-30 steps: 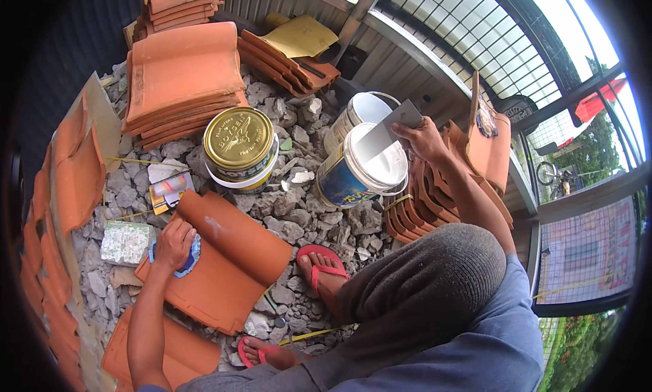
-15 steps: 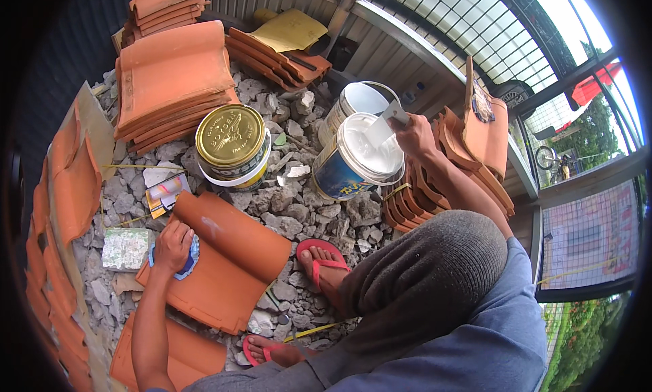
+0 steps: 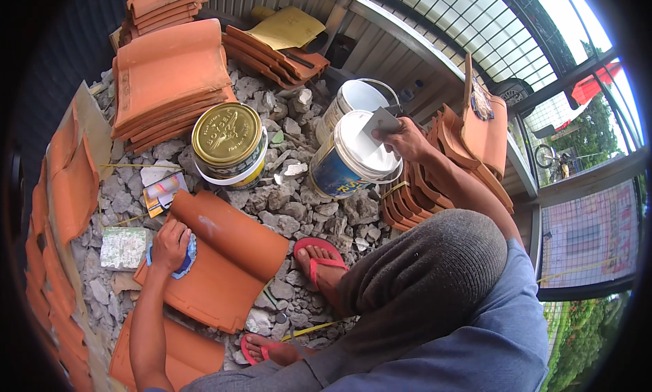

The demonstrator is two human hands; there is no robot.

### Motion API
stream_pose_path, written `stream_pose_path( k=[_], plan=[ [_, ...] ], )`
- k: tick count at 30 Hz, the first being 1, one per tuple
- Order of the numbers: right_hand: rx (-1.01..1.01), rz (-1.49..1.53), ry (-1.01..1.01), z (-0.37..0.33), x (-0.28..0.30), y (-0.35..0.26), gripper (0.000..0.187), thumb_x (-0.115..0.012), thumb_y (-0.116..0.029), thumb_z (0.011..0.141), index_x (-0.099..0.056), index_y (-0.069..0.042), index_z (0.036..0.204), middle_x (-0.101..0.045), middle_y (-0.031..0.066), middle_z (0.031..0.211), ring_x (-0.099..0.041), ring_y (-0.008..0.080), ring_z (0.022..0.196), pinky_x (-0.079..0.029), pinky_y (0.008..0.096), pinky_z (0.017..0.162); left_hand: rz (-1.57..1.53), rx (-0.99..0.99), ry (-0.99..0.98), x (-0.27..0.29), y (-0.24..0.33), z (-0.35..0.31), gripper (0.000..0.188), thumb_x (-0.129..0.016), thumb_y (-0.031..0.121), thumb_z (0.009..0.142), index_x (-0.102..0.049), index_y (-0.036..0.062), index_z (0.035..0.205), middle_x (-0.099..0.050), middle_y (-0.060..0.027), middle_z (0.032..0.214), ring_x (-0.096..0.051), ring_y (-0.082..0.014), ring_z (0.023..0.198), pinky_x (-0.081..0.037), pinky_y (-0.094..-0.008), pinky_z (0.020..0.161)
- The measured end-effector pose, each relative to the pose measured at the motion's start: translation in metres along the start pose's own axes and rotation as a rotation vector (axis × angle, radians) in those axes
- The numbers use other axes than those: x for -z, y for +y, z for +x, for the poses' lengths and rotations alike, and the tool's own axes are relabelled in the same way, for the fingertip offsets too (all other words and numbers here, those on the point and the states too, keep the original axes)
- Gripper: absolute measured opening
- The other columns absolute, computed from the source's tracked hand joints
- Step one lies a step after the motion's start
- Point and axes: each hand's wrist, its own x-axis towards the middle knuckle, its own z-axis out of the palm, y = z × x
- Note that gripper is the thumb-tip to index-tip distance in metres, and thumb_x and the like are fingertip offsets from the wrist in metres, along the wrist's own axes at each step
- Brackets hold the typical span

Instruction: The person stirs paint in a container with a scraper, attaches a roller cover onto a paint roller frame, and applies paint to a roof tile using the paint roller.

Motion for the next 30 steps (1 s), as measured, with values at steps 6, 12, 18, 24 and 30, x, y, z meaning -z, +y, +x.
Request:
stream_pose_path(
  k=[6, 12, 18, 24, 30],
  plan=[
    [0.025, 0.18, -0.052, -0.005, -0.002, -0.009, 0.03, -0.076, -0.031, 0.097, -0.071, -0.002, 0.093, -0.059, 0.0008, 0.061, -0.055, 0.0084, 0.05, -0.043, 0.0277, 0.046, 0.008, 0.008, -0.001, -0.003, -0.003, 0.001, 0.016, -0.063, 0.018, 0.097, -0.062, 0.004, 0.09, -0.06, -0.0163, 0.089, -0.062, -0.0407, 0.087, -0.05, -0.0517, 0.077],
    [0.0, 0.212, -0.073, 0.002, 0.006, -0.011, 0.027, -0.076, -0.029, 0.097, -0.071, -0.002, 0.093, -0.059, 0.0006, 0.061, -0.053, 0.0079, 0.049, -0.04, 0.0277, 0.044, -0.009, 0.006, 0.014, -0.002, -0.004, 0.001, 0.016, -0.063, 0.019, 0.097, -0.063, 0.0041, 0.089, -0.06, -0.016, 0.089, -0.062, -0.0406, 0.088, -0.05, -0.0514, 0.078],
    [0.004, 0.013, 0.048, 0.009, 0.001, 0.013, 0.025, -0.074, -0.024, 0.097, -0.07, 0.0, 0.092, -0.057, 0.0009, 0.06, -0.053, 0.0099, 0.049, -0.042, 0.0279, 0.044, 0.001, 0.019, -0.003, -0.001, -0.002, -0.003, 0.016, -0.064, 0.019, 0.097, -0.063, 0.0043, 0.09, -0.06, -0.016, 0.09, -0.062, -0.0406, 0.088, -0.05, -0.0514, 0.077],
    [0.089, -0.193, 0.204, 0.013, 0.003, 0.028, 0.029, -0.072, -0.024, 0.096, -0.072, 0.005, 0.097, -0.064, 0.0078, 0.066, -0.061, 0.0131, 0.059, -0.052, 0.0377, 0.06, -0.009, 0.004, -0.004, -0.007, -0.005, -0.003, 0.017, -0.064, 0.019, 0.097, -0.063, 0.0044, 0.09, -0.06, -0.0158, 0.09, -0.062, -0.0403, 0.088, -0.051, -0.0513, 0.078],
    [0.225, -0.467, 0.336, 0.007, -0.008, -0.002, 0.025, -0.071, -0.02, 0.093, -0.073, 0.004, 0.101, -0.069, 0.0224, 0.078, -0.071, 0.0363, 0.07, -0.055, 0.0437, 0.069, -0.013, 0.003, 0.006, -0.005, -0.005, 0.003, 0.017, -0.063, 0.02, 0.097, -0.063, 0.0043, 0.09, -0.06, -0.0157, 0.09, -0.063, -0.0401, 0.089, -0.051, -0.0514, 0.078]
  ],
)
